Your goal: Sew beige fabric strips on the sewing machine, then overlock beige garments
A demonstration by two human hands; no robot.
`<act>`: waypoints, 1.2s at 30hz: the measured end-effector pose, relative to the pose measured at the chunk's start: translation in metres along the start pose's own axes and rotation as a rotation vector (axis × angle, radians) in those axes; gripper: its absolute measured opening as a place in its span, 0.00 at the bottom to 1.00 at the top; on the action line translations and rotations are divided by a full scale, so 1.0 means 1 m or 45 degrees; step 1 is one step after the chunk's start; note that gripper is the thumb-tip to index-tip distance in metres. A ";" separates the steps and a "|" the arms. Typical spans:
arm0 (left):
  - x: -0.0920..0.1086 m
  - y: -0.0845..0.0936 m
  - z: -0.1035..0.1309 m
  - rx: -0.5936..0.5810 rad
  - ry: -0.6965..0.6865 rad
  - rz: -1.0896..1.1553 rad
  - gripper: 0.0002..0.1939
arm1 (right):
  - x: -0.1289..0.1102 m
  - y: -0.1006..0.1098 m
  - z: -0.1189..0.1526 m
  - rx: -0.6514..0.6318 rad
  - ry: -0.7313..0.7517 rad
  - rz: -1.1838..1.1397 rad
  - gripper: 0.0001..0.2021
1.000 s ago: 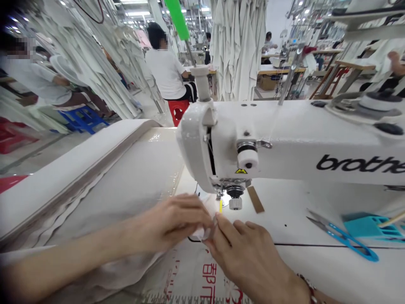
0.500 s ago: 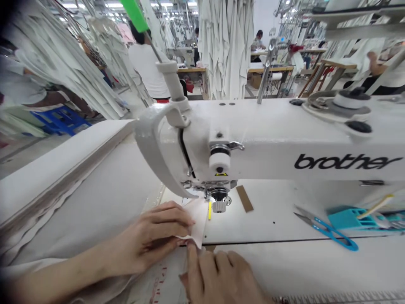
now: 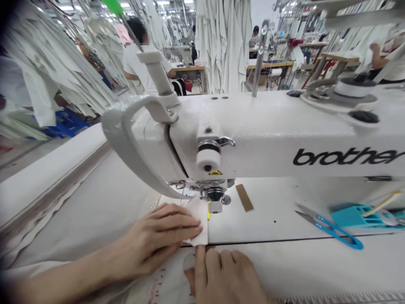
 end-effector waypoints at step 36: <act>-0.018 0.004 0.006 -0.108 -0.077 -0.021 0.23 | 0.034 -0.009 -0.022 -0.233 -0.115 -0.265 0.25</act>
Point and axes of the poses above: each hand's wrist, its own z-axis away from the middle knuckle, its own y-axis out of the back of the hand, x = y × z, the point moved 8 cm from there along -z, towards the middle knuckle, and after that the axes turned 8 degrees about -y, right-handed, at the moved point
